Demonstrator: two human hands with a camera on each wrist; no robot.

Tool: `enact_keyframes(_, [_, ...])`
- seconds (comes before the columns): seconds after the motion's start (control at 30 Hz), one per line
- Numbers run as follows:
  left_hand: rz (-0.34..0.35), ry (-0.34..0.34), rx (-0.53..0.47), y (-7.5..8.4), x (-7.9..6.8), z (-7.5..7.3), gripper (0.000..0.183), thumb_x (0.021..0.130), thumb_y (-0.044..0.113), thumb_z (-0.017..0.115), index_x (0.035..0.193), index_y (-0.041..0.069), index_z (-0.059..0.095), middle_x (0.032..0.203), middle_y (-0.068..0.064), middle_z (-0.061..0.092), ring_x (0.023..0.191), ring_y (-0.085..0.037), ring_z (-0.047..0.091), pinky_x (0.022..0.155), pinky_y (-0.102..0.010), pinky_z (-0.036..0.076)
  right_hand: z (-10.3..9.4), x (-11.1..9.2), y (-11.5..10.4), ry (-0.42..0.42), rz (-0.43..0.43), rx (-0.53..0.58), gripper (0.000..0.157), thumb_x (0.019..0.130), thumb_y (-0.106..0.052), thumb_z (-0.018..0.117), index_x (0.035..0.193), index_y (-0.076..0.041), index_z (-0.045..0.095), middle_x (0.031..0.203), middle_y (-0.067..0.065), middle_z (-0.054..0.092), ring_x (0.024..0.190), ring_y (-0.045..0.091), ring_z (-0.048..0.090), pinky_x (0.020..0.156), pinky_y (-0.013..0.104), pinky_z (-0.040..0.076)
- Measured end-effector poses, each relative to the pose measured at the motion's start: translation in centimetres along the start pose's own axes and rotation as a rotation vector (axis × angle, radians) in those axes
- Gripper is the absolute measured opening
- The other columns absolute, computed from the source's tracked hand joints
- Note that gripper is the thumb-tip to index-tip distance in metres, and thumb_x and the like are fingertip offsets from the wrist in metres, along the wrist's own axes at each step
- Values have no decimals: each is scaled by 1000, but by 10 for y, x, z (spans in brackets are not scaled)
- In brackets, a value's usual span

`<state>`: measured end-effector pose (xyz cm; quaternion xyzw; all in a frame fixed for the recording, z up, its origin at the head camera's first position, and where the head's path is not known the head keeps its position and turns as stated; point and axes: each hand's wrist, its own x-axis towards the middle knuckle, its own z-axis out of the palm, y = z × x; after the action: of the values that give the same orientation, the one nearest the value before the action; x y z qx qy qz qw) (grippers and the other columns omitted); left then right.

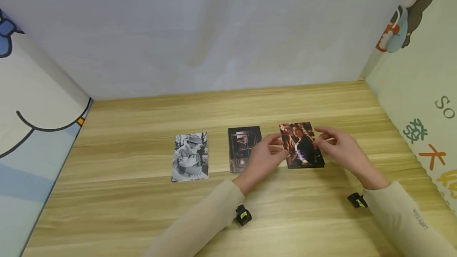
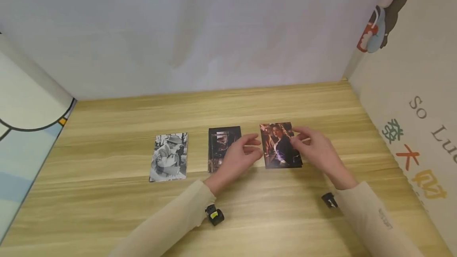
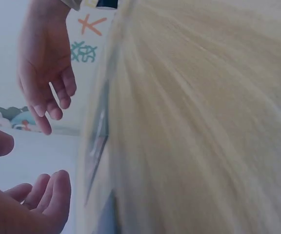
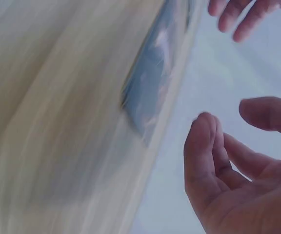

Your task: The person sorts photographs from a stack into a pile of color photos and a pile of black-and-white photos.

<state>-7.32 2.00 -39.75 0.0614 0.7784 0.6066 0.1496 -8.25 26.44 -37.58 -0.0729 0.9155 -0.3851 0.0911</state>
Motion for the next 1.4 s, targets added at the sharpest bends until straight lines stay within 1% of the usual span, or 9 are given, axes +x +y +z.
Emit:
enact_keyframes(0.17, [137,86,-33,3,-19,-20,49,96,14,65,145,8,58,129,-8,68,115,-18,67,95,-31,57,5,-7,-15,68,-33,74,50,107,-22,56,150,4,49,120,21,68,104,31,68,76,18,53])
enact_keyframes(0.3, [238,138,0,0,-32,-40,44,98,13,63,142,8,61,128,-9,68,116,-24,66,99,-38,56,12,-11,-27,107,-67,157,48,107,-20,58,149,2,51,128,23,65,113,34,65,84,10,51])
enact_keyframes(0.43, [272,178,46,-5,-44,-57,45,98,12,65,142,10,61,130,-7,67,121,-27,64,104,-42,52,24,-12,-35,109,-109,204,45,106,-16,58,148,2,53,133,24,64,121,38,62,90,6,47])
enact_keyframes(0.63, [215,235,75,-13,-54,-76,48,96,12,66,144,9,59,139,-7,64,130,-28,59,112,-40,47,39,-11,-46,80,-115,282,46,105,-11,59,148,3,51,143,23,58,130,39,58,96,8,45])
enact_keyframes(0.73, [167,244,74,-18,-56,-82,53,96,13,67,148,7,55,145,-11,59,134,-31,56,114,-41,45,46,-7,-49,66,-118,285,45,105,-9,59,147,4,51,143,23,58,129,39,58,102,21,50])
enact_keyframes(0.87, [102,246,127,-23,-56,-88,61,96,16,68,152,5,49,151,-14,53,137,-32,53,113,-44,46,56,1,-51,51,-128,266,44,104,-6,59,145,7,52,141,25,59,126,40,60,106,46,51])
enact_keyframes(0.93, [67,239,158,-25,-55,-89,65,96,19,69,154,5,45,154,-16,50,136,-35,53,112,-48,46,61,5,-52,47,-126,257,44,103,-5,60,145,8,52,140,25,59,125,40,60,105,52,51])
enact_keyframes(1.1, [2,230,208,-30,-53,-91,71,96,25,69,158,7,40,158,-17,44,133,-44,53,109,-55,48,74,13,-54,22,-110,215,47,104,-10,60,147,5,51,142,21,60,126,37,60,106,52,50])
enact_keyframes(1.4, [5,201,288,-40,-48,-93,75,94,26,70,158,4,39,156,-20,45,129,-45,55,103,-59,51,94,23,-57,-13,-135,177,52,103,-12,60,150,5,47,146,21,57,126,39,61,105,51,51])
